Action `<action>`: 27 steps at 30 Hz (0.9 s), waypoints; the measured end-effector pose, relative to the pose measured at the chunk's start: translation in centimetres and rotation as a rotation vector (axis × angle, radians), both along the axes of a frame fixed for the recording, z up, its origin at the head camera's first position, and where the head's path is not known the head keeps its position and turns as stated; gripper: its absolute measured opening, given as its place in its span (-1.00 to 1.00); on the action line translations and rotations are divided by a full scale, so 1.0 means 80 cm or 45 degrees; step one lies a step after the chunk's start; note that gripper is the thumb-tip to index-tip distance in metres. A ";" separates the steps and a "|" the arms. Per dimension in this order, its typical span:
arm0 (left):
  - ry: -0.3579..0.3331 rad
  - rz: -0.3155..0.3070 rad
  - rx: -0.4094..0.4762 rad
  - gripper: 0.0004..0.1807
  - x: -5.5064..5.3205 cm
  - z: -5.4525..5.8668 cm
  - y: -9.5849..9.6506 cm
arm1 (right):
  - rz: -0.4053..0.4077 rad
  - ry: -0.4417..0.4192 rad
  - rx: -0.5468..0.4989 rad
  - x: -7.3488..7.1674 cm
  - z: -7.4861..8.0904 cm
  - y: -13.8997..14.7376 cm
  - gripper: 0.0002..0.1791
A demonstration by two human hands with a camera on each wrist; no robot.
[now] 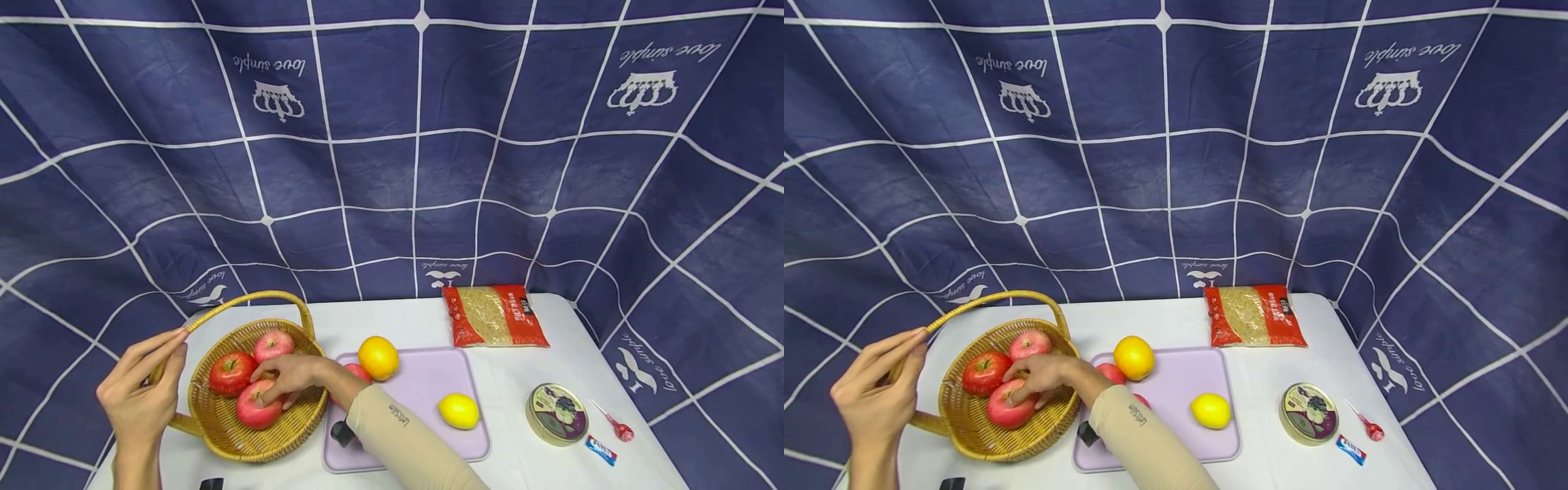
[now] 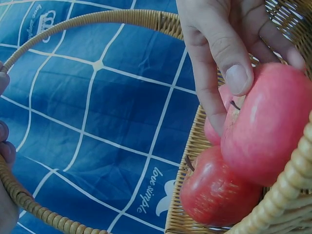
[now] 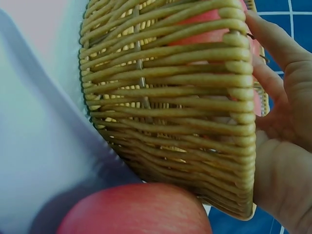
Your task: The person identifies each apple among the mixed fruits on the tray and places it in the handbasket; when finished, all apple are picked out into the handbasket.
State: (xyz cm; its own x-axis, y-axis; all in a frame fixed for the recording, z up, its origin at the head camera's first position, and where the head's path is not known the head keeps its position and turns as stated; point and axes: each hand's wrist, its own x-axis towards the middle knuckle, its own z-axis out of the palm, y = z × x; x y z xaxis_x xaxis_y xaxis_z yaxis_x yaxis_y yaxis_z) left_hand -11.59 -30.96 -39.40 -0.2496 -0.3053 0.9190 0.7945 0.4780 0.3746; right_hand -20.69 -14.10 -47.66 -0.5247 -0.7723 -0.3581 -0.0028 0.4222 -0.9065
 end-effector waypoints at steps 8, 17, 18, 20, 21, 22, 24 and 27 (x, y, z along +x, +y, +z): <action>0.001 -0.006 0.001 -0.94 0.000 -0.001 0.000 | -0.042 -0.058 -0.052 0.008 -0.003 -0.004 -0.53; 0.005 -0.010 0.004 -0.94 0.000 -0.001 0.001 | -0.048 -0.152 0.026 0.013 0.001 -0.004 -0.52; 0.005 -0.010 0.004 -0.94 0.000 0.000 0.001 | -0.045 -0.162 0.038 0.013 0.001 -0.003 -0.52; 0.003 -0.012 0.002 -0.94 0.000 0.000 0.001 | -0.049 -0.196 0.042 0.014 0.001 -0.003 -0.52; 0.003 -0.011 0.001 -0.94 0.000 0.000 0.001 | -0.051 -0.213 0.031 0.014 0.001 -0.003 -0.52; 0.003 -0.009 0.001 -0.94 0.000 0.000 0.001 | -0.053 -0.228 0.015 0.015 0.001 -0.003 -0.52; 0.002 -0.006 0.000 -0.94 0.000 0.001 0.001 | -0.058 -0.236 -0.022 0.016 0.001 -0.003 -0.54; 0.002 -0.005 -0.001 -0.94 0.000 0.001 0.001 | -0.065 -0.211 -0.070 0.020 0.002 -0.006 -0.56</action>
